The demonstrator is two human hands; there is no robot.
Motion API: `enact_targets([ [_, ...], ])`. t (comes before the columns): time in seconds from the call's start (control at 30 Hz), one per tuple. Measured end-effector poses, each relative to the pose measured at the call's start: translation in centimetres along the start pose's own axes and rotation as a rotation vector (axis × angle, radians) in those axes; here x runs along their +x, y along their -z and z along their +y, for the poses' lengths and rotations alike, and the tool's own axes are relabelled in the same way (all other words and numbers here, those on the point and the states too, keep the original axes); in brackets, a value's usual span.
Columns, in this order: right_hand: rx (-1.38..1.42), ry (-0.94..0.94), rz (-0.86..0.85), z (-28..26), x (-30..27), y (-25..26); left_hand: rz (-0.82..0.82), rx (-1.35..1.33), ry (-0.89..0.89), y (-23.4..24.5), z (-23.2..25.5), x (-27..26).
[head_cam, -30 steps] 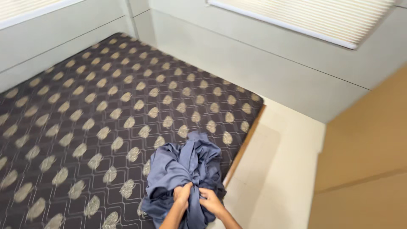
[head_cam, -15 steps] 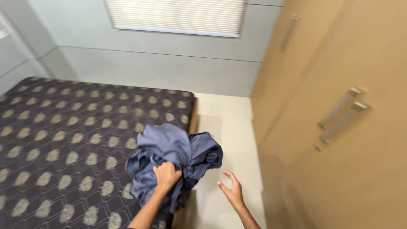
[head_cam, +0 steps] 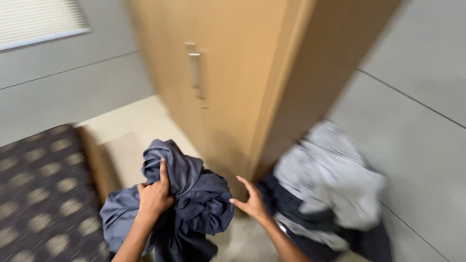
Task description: The person picks up a gray bedsheet from the floor and spreads it across a mattress, pulling the edges tight and tucking them under the mattress.
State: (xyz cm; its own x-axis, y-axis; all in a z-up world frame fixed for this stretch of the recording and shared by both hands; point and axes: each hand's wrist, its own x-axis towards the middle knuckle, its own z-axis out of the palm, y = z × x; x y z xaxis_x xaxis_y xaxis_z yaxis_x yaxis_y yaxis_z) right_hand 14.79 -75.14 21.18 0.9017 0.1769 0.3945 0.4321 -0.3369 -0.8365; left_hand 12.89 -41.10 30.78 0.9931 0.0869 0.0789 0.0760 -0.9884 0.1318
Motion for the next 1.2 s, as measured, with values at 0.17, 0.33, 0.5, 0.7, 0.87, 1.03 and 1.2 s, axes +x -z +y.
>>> enact_targets([
  [0.17, -0.092, -0.064, 0.156, 3.5, -1.8, 6.0, -0.032, -0.030, -0.263, -0.2, 8.1, 1.4],
  [0.33, -0.296, -0.265, 0.448, 10.6, -4.9, 13.4, -0.119, -0.109, -0.447, -0.5, 13.3, 3.6],
  [0.5, -0.556, -0.546, 0.480, 16.4, -7.3, 20.7, -0.112, -0.139, -0.559, -1.5, 17.9, 4.7],
  [0.7, -0.725, -0.917, 0.355, 20.0, -7.7, 25.1, -0.086, -0.253, -0.632, -1.5, 22.4, 3.9],
  [0.87, -0.586, -1.135, 0.197, 23.6, -3.4, 26.2, -0.178, -0.158, -0.469, -1.2, 24.1, 3.6],
  [1.03, -0.798, -1.268, 0.042, 26.1, -0.8, 26.1, -0.027, -0.246, -0.469, -3.4, 25.3, 3.2],
  [1.2, -1.013, -1.140, 0.059, 31.9, -0.9, 26.1, -0.191, -0.114, -0.256, -5.6, 26.0, 2.6],
])
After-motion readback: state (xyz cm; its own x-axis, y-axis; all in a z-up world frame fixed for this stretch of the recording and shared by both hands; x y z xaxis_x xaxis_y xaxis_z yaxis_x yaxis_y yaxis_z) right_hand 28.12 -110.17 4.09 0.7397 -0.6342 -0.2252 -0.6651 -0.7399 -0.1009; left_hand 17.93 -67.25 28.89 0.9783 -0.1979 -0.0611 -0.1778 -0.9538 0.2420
